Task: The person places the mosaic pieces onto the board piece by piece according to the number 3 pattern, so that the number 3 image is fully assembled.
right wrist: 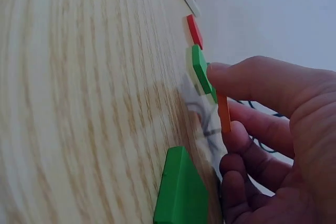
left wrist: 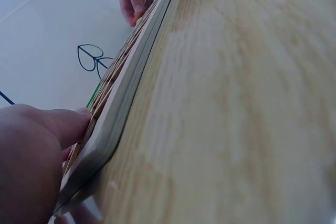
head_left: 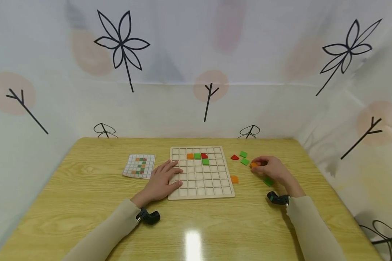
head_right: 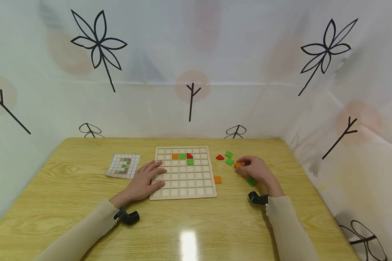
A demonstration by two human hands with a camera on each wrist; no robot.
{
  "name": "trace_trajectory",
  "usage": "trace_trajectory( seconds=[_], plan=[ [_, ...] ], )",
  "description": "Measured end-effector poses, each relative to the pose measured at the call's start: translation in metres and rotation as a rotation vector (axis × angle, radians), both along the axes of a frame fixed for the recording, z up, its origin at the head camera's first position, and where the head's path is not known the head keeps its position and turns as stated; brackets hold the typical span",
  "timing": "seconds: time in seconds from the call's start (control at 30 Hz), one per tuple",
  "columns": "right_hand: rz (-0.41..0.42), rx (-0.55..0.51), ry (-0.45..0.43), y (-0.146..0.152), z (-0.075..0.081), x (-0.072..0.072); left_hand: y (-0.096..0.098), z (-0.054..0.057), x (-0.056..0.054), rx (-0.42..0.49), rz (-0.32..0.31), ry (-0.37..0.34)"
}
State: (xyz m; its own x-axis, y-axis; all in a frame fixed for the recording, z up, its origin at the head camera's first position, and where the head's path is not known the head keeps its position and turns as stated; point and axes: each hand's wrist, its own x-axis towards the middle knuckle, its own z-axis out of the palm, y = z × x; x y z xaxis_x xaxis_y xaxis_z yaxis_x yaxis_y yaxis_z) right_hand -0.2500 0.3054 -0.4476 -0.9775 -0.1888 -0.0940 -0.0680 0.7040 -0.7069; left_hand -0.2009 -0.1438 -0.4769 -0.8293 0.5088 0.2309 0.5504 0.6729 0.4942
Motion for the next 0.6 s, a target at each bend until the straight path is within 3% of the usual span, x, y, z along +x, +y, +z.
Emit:
trace_trajectory(
  seconds=[0.3, 0.6],
  plan=[
    [-0.004, 0.057, 0.071, -0.002, 0.003, 0.003, -0.001, -0.001, -0.001, 0.007, -0.011, 0.005],
    [0.063, 0.097, 0.148, -0.021, 0.014, 0.01, -0.002, -0.003, -0.002, 0.001, -0.007, 0.008]
  ],
)
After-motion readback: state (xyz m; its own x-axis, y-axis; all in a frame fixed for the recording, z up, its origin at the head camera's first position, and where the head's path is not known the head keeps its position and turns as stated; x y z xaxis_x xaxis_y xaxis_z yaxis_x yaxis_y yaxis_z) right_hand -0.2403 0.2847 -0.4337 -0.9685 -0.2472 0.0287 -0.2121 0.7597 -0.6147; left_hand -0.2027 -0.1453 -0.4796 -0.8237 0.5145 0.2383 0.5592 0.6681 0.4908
